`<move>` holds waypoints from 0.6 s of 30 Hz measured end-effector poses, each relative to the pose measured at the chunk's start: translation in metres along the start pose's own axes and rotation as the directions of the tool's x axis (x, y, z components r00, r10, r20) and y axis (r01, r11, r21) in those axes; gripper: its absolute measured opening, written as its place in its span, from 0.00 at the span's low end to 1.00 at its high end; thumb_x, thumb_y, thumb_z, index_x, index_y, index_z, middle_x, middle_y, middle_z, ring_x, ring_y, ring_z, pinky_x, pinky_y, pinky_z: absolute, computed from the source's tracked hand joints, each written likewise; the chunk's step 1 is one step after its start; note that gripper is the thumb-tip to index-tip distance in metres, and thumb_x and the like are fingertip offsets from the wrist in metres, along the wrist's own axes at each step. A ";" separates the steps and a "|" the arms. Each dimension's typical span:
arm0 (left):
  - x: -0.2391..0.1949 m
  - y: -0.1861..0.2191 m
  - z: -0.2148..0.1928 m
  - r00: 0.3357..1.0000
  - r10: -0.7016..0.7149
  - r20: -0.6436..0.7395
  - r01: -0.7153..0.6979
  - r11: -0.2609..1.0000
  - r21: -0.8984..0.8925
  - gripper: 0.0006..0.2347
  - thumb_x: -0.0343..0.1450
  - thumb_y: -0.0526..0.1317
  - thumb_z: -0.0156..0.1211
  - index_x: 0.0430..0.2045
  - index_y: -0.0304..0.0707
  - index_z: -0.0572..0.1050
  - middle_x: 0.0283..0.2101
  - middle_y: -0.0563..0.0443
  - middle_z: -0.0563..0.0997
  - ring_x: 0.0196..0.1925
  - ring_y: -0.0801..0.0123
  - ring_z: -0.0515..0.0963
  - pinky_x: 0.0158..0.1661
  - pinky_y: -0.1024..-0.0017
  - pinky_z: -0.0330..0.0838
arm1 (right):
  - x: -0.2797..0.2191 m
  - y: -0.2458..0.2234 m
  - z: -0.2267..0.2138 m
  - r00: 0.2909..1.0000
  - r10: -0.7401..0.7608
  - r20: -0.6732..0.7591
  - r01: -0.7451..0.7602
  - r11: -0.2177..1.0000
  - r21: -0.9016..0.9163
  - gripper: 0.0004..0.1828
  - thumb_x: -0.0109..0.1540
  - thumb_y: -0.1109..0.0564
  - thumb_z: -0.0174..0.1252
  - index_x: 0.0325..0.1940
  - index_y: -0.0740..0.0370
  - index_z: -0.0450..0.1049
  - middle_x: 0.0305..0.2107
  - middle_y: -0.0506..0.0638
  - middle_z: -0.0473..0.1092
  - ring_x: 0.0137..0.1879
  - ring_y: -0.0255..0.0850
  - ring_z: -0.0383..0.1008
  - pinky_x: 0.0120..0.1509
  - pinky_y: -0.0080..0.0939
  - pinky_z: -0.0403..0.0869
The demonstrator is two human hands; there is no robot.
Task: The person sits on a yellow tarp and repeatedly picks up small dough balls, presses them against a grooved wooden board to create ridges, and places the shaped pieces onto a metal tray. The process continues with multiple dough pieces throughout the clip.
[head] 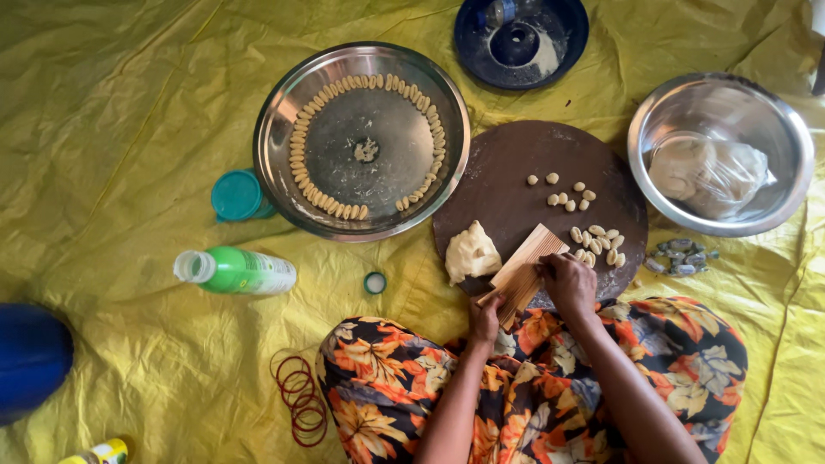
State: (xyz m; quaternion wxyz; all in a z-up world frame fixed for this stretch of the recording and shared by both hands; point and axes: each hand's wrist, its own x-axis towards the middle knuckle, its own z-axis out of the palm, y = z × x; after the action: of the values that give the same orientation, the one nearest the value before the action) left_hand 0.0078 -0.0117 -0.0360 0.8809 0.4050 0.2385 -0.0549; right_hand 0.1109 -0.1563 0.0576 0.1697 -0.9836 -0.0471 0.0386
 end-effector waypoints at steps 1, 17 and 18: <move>-0.001 0.003 0.002 1.000 -0.013 0.000 0.013 1.000 0.016 0.11 0.73 0.38 0.52 0.37 0.25 0.78 0.24 0.43 0.82 0.16 0.64 0.78 0.16 0.70 0.70 | -0.002 -0.002 0.004 0.998 -0.062 -0.023 0.062 0.998 -0.012 0.10 0.62 0.51 0.65 0.45 0.54 0.84 0.36 0.50 0.80 0.31 0.42 0.79 0.38 0.45 0.79; 0.033 -0.067 -0.032 0.973 0.043 -0.226 -0.040 0.999 0.017 0.10 0.71 0.37 0.53 0.41 0.29 0.75 0.41 0.45 0.82 0.45 0.64 0.82 0.53 0.65 0.76 | 0.022 0.014 0.011 0.961 0.087 0.261 -0.148 0.963 0.225 0.15 0.50 0.47 0.75 0.34 0.56 0.84 0.27 0.47 0.80 0.32 0.36 0.82 0.38 0.41 0.78; 0.035 -0.069 -0.034 0.976 0.074 -0.206 -0.067 0.997 0.038 0.10 0.71 0.37 0.53 0.39 0.27 0.77 0.40 0.44 0.82 0.45 0.63 0.82 0.52 0.66 0.76 | 0.024 0.015 0.011 0.960 0.079 0.269 -0.148 0.957 0.250 0.17 0.48 0.45 0.76 0.32 0.56 0.83 0.25 0.48 0.80 0.31 0.37 0.82 0.37 0.41 0.78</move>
State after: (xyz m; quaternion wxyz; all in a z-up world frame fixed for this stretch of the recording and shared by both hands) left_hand 0.0055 -0.0291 -0.1187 0.8463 0.4304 0.3136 0.0152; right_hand 0.1348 -0.1646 0.0411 0.2908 -0.9395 -0.0060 0.1810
